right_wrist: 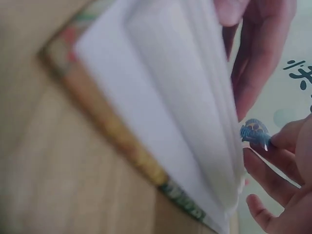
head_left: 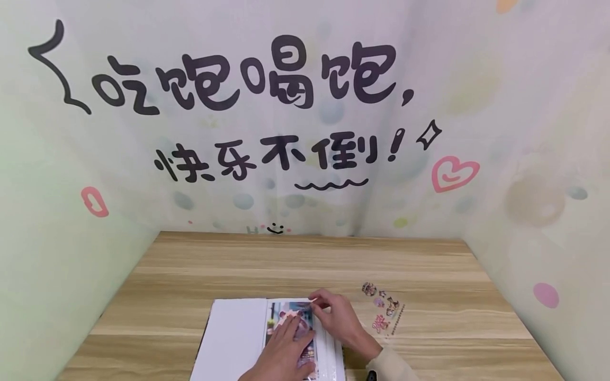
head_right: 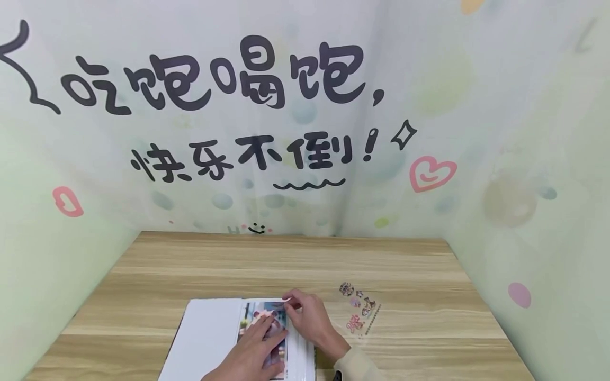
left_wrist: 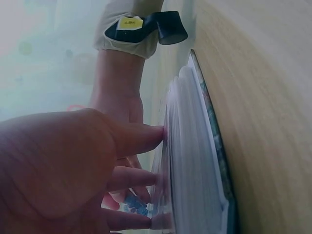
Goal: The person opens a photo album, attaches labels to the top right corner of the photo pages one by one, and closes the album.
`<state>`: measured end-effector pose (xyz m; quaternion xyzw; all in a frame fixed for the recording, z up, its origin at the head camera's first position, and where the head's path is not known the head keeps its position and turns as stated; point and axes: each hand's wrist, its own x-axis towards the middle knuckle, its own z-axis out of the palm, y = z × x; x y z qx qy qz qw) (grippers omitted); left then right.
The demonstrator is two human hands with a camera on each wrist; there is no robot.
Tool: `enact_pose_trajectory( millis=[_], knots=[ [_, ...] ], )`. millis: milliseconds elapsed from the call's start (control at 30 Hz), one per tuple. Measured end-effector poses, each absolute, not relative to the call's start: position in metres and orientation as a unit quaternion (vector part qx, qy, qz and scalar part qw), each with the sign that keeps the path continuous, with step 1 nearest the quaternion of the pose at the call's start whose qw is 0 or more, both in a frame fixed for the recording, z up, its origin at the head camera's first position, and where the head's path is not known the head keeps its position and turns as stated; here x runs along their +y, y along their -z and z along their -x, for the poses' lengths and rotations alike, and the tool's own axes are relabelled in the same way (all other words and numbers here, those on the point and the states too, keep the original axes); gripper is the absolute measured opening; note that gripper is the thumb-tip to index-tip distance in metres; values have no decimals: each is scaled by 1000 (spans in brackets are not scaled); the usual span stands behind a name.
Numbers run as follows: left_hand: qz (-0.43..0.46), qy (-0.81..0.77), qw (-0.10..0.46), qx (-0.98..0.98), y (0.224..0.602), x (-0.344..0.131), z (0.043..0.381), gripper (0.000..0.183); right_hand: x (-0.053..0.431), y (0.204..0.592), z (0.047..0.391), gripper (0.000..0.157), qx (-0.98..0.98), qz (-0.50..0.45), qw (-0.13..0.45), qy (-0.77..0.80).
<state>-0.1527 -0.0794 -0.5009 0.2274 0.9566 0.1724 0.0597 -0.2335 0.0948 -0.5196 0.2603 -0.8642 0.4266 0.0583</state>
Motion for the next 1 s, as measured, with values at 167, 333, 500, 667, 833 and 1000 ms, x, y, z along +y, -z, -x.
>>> enact_pose_trajectory(
  millis=[167,333,500,667,833,1000],
  knots=[
    [-225,-166,70,958,501,-78,153,57,94,517,236,15,-856,-236,61,-456],
    [-223,-163,76,958,501,-78,154,57,91,512,236,16,-852,-223,62,-470],
    [-221,-161,83,958,499,-77,154,58,90,509,237,15,-842,-216,54,-491],
    [-223,-156,79,959,500,-77,153,58,89,511,238,14,-845,-232,72,-477],
    [-223,-151,81,960,501,-77,154,59,89,514,238,16,-849,-247,77,-460],
    [-221,-147,85,960,502,-77,154,60,88,516,237,15,-857,-261,75,-438]
  ],
)
